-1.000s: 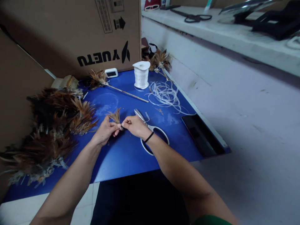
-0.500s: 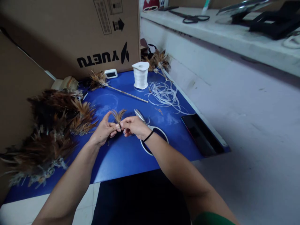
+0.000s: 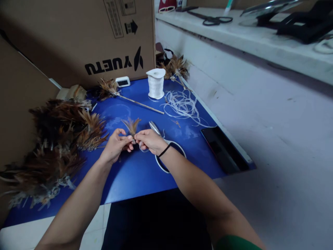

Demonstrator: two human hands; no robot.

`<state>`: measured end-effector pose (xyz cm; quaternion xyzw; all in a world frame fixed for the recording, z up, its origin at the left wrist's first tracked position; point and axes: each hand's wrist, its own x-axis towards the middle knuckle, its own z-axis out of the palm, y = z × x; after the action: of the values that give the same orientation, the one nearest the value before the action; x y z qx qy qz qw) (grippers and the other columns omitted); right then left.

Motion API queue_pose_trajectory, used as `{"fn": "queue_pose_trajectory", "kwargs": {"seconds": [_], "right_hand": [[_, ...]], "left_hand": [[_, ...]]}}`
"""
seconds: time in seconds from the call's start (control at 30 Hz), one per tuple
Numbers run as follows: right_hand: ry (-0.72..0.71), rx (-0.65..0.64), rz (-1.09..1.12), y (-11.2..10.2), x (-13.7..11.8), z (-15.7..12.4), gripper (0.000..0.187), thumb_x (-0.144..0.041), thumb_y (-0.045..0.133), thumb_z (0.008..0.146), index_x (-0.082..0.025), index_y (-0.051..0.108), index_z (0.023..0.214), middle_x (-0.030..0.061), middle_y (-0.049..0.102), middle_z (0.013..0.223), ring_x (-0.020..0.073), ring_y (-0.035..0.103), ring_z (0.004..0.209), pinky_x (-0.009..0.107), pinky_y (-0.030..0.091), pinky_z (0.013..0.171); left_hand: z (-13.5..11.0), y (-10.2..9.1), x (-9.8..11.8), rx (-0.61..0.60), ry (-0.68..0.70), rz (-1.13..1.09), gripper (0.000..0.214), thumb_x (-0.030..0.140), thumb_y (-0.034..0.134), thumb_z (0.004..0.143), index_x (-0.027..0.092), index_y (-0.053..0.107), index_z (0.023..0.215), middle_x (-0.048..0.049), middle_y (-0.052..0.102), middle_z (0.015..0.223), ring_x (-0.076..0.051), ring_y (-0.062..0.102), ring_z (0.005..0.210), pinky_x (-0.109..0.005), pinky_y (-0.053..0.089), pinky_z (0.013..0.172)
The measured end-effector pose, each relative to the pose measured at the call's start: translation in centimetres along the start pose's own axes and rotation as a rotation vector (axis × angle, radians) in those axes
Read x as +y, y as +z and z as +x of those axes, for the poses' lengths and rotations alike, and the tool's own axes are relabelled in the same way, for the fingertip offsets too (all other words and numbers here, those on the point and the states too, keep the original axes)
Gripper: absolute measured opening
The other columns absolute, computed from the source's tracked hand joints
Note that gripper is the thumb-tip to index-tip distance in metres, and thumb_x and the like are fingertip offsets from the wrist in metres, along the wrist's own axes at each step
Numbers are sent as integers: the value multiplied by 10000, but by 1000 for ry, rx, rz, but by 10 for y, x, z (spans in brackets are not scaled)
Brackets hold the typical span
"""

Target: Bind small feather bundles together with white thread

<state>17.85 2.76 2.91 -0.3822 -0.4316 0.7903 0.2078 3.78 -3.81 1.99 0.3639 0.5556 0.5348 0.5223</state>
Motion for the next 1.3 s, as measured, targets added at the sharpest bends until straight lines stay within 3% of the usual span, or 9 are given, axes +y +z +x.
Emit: {"fn": "queue_pose_trajectory", "kwargs": {"seconds": [0.17, 0.3, 0.5, 0.63, 0.87, 1.1, 1.3], "right_hand": [[-12, 38, 26, -2, -3, 0, 133, -97, 579, 720, -133, 534, 600, -33, 492, 470, 18, 363, 361, 132, 242, 313], [-29, 39, 26, -3, -3, 0, 123, -87, 563, 718, -129, 541, 605, -31, 498, 477, 20, 368, 356, 134, 247, 308], [-20, 40, 8, -2, -2, 0, 128, -94, 567, 714, -135, 533, 597, -30, 508, 487, 21, 367, 359, 138, 253, 308], [-17, 52, -28, -1, 0, 0, 159, -83, 569, 701, -143, 514, 564, -34, 496, 487, 17, 355, 348, 140, 243, 304], [37, 31, -55, -3, 0, 1, 178, -82, 546, 705, -140, 511, 540, -31, 487, 469, 18, 349, 331, 144, 230, 305], [-7, -55, 3, -8, 2, 1, 114, -120, 562, 705, -133, 558, 591, 12, 577, 545, 50, 446, 398, 184, 390, 393], [-57, -4, -4, -8, -1, -1, 63, -102, 562, 681, -129, 585, 628, -25, 542, 532, 54, 458, 429, 211, 437, 472]], "left_hand": [[-4, 2, 7, -29, 117, 44, 316, 345, 659, 744, 180, 428, 885, -17, 668, 707, -151, 657, 555, -272, 540, 512], [-6, 2, 9, -67, 145, 94, 333, 289, 689, 718, 156, 506, 963, -35, 679, 759, -172, 679, 628, -306, 562, 587], [-3, 2, 0, 24, 233, 229, 235, 356, 686, 733, 136, 642, 804, -26, 648, 608, -148, 642, 559, -273, 543, 566], [-3, 2, -2, 107, 392, 389, 159, 334, 681, 742, 177, 693, 761, -31, 645, 771, -93, 584, 510, -230, 498, 503], [-4, 6, -5, 52, 462, 382, 129, 312, 648, 772, 185, 674, 764, -50, 635, 900, -94, 582, 517, -245, 496, 484], [-1, 7, -9, 71, 468, 310, 141, 316, 632, 788, 177, 653, 779, -60, 689, 895, -132, 633, 630, -283, 538, 625], [6, 2, -13, 81, 518, 324, 125, 285, 632, 793, 164, 654, 815, -49, 694, 824, -137, 643, 656, -295, 541, 671]]}}
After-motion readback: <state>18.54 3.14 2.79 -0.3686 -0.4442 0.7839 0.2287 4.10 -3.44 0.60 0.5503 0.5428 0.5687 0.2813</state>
